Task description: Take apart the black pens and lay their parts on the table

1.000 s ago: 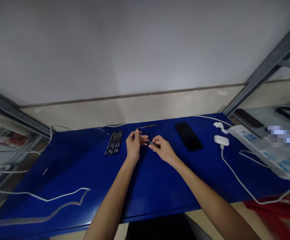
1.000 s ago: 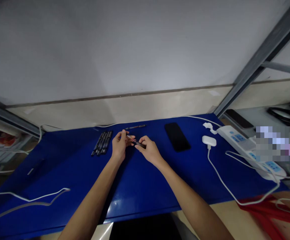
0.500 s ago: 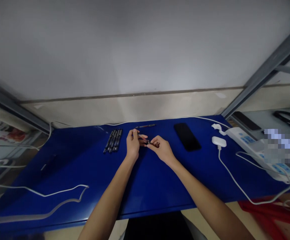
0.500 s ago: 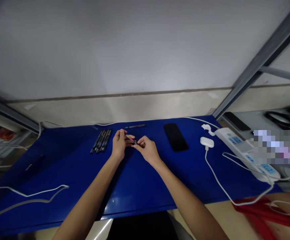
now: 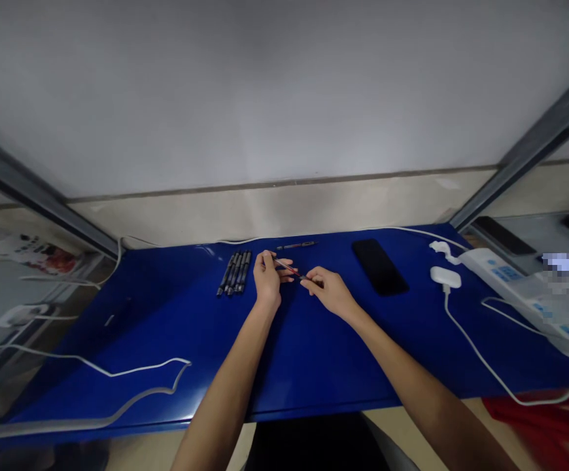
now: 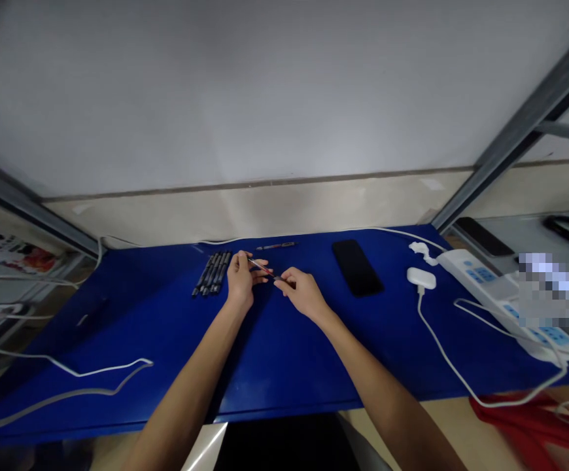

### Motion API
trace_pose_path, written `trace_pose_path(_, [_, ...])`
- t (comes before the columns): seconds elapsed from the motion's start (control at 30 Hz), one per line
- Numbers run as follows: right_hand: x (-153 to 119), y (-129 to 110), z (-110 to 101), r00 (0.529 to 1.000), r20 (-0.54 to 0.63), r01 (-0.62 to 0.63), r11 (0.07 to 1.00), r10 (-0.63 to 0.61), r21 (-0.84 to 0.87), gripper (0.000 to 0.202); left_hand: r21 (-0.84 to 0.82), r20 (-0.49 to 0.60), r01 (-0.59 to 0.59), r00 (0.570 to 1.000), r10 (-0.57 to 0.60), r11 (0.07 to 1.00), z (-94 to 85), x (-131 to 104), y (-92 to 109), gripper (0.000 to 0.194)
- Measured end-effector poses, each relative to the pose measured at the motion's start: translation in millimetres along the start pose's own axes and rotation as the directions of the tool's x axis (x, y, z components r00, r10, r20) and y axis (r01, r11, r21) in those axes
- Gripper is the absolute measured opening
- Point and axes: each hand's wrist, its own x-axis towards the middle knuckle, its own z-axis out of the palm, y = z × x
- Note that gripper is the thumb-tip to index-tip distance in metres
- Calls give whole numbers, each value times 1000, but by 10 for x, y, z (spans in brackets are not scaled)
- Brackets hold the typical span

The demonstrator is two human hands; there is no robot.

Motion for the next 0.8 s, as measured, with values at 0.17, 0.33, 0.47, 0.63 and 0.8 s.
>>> trace_pose_path(0.17, [8, 58, -19, 999, -35, -8, 1000, 9, 13, 19, -41, -51, 40, 998, -42, 998, -40, 35, 57, 34])
trace_pose_path(0.33, [45, 52, -97, 994, -113, -5, 996, 14, 85, 26, -81, -100, 73, 992, -81, 994, -86, 77, 82, 35])
trace_pose_path(0.47, [59, 15, -182, 992, -116, -26, 991, 41, 131, 31, -161, -112, 109, 985, -128, 981, -117, 111, 72, 30])
trace_pose_path(0.63, [58, -5, -292, 993, -105, -38, 991, 51, 127, 33, -216, -111, 83, 988, -109, 973, -113, 120, 47, 28])
trace_pose_path(0.8, [51, -3, -335, 983, -179, -21, 992, 43, 124, 34, -227, -75, 97, 990, -117, 969, -43, 71, 61, 24])
